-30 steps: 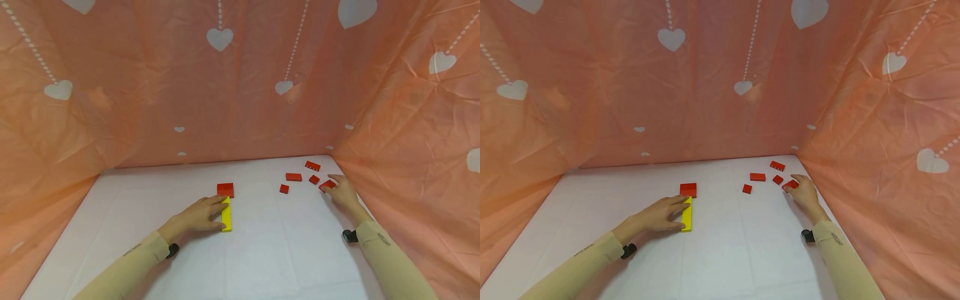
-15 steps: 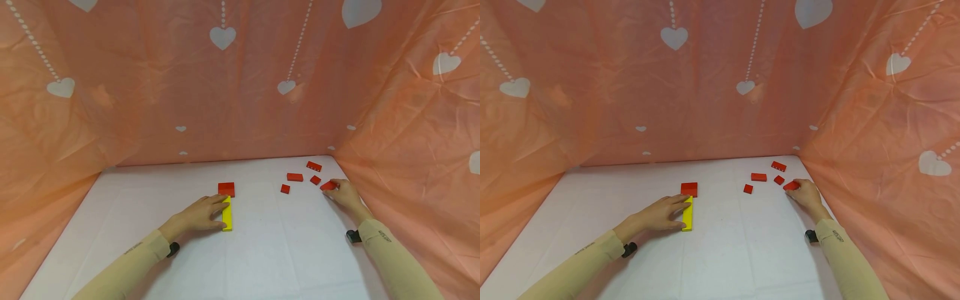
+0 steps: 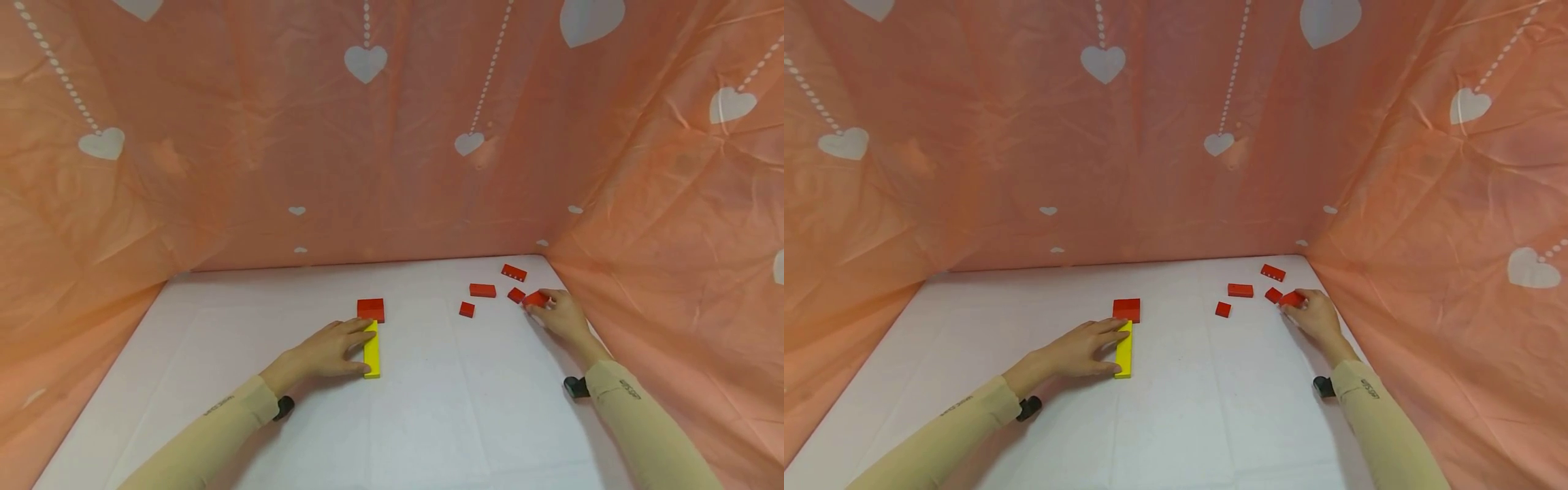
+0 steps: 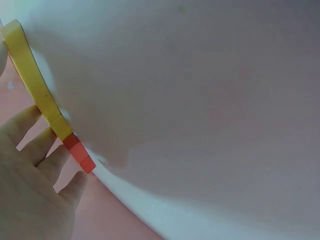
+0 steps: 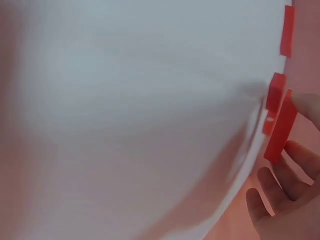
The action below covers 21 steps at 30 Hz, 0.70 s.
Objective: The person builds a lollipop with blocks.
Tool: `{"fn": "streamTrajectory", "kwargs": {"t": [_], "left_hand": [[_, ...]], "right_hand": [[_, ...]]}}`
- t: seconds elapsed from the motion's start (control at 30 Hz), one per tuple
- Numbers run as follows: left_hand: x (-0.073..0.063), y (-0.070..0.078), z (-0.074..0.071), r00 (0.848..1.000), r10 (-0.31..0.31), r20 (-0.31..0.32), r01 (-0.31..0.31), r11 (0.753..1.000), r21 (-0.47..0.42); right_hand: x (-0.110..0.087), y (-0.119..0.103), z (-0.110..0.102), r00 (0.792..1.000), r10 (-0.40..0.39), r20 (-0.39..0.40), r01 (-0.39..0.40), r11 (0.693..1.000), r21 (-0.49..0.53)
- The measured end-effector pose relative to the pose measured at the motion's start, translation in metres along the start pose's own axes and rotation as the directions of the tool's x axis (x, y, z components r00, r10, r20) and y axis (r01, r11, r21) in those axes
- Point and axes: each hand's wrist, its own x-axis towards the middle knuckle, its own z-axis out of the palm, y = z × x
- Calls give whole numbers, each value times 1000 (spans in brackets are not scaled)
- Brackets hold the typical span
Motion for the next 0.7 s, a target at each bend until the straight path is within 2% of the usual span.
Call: {"fn": "streamTrajectory", "kwargs": {"t": [0.17, 0.37, 0.6, 0.7], "left_hand": [[0, -1, 1, 1000, 13, -6, -13, 1000, 16], [0, -1, -1, 1000, -2, 2, 2, 1000, 8], [-1, 1, -1, 1000, 8, 0, -8, 1000, 7], [-1, 3, -1, 1000, 10, 0, -10, 1000, 10]], "right_hand": [[4, -16, 1, 996, -65, -58, 65, 998, 0], [13, -43, 10, 982, -152, -115, 151, 988, -20], [23, -80, 28, 964, -246, -99, 248, 969, 15], [27, -95, 38, 964, -256, -75, 258, 966, 27]]}}
